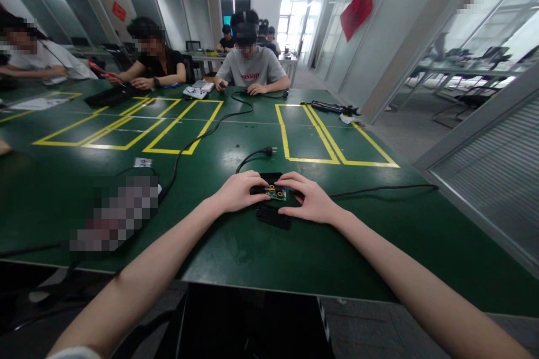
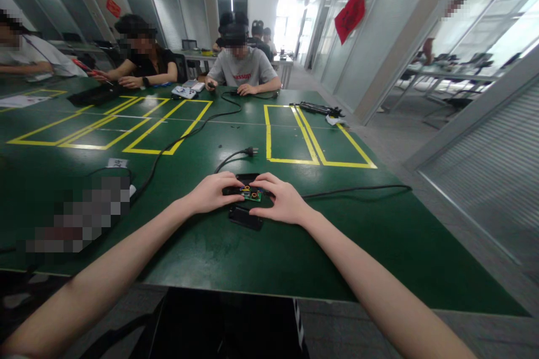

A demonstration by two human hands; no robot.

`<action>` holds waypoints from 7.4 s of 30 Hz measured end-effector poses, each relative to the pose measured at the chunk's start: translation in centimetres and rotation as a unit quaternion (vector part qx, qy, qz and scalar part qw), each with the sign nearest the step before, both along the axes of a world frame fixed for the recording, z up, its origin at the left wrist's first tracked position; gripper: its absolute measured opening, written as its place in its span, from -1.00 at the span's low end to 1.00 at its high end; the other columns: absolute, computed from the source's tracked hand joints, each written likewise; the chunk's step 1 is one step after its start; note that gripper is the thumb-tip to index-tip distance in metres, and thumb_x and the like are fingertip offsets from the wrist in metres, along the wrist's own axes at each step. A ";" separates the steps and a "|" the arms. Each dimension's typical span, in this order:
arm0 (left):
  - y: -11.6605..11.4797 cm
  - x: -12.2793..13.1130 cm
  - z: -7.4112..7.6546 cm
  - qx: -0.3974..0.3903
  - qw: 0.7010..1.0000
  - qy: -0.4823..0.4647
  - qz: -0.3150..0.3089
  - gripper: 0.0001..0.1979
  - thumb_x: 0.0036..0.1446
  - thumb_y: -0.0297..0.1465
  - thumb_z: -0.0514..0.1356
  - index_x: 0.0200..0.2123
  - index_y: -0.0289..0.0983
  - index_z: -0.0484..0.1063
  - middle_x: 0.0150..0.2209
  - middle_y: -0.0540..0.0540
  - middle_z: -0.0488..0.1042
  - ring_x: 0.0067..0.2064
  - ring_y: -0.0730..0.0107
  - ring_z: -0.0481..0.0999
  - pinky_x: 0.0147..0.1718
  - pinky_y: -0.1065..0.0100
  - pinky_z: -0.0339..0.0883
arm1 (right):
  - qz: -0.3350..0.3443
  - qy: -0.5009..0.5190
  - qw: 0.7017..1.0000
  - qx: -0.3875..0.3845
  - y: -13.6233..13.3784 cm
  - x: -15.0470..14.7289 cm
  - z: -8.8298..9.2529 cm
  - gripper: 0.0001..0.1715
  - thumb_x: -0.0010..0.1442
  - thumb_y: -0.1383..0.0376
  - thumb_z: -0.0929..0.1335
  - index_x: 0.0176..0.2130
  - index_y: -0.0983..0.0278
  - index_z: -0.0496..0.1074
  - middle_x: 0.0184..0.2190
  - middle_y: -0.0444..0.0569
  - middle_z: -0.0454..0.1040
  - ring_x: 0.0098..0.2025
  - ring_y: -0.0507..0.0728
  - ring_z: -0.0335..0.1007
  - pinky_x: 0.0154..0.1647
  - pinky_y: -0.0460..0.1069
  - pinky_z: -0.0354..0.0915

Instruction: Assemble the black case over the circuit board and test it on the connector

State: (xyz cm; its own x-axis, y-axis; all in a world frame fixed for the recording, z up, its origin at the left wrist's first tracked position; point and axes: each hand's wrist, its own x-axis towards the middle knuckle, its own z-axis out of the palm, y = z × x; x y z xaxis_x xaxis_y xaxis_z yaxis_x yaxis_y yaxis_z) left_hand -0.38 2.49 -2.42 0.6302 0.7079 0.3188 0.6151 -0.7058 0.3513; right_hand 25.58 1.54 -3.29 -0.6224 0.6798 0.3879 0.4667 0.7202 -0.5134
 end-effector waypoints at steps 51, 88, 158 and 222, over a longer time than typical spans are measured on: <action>0.4 -0.1 0.0 -0.054 0.997 -0.053 0.029 -0.77 0.16 -0.25 0.40 -0.17 -0.24 0.62 -0.26 -0.08 0.60 -0.24 0.29 0.58 -0.24 0.34 0.37 | -0.042 0.017 0.999 -0.001 0.4 -0.5 -0.1 -0.50 0.29 0.09 0.39 0.17 0.18 0.44 0.14 0.13 0.41 0.13 0.29 0.42 0.15 0.22 0.41; -1.7 0.1 1.2 -0.049 0.999 -0.020 0.001 -0.70 0.10 -0.15 0.40 -0.20 -0.22 0.56 -0.23 -0.02 0.61 -0.24 0.33 0.58 -0.30 0.40 0.32 | -0.031 -0.128 0.990 -0.050 -0.2 1.0 1.6 -0.55 0.37 0.11 0.28 -0.45 0.25 0.52 -0.59 -0.10 0.45 -0.57 0.04 0.26 -0.45 -0.04 0.04; 1.1 1.0 -1.0 -0.098 0.966 -0.154 0.183 -0.83 0.14 -0.33 0.30 -0.24 -0.27 0.64 -0.28 -0.11 0.63 -0.23 0.23 0.58 -0.16 0.25 0.45 | -0.175 0.058 0.982 -0.042 3.0 0.3 -1.7 -0.79 0.26 0.21 0.38 -0.31 0.22 0.61 -0.26 0.03 0.60 -0.23 0.19 0.52 -0.17 0.08 0.42; -0.4 -0.1 1.2 -0.099 0.986 -0.129 0.030 -0.79 0.16 -0.23 0.28 -0.37 -0.26 0.51 -0.37 -0.03 0.57 -0.32 0.35 0.53 -0.24 0.36 0.38 | -0.046 0.122 0.986 -0.100 0.4 0.0 1.2 -0.77 0.18 0.17 0.45 -0.18 0.22 0.60 -0.20 0.01 0.61 -0.16 0.18 0.55 -0.07 0.10 0.51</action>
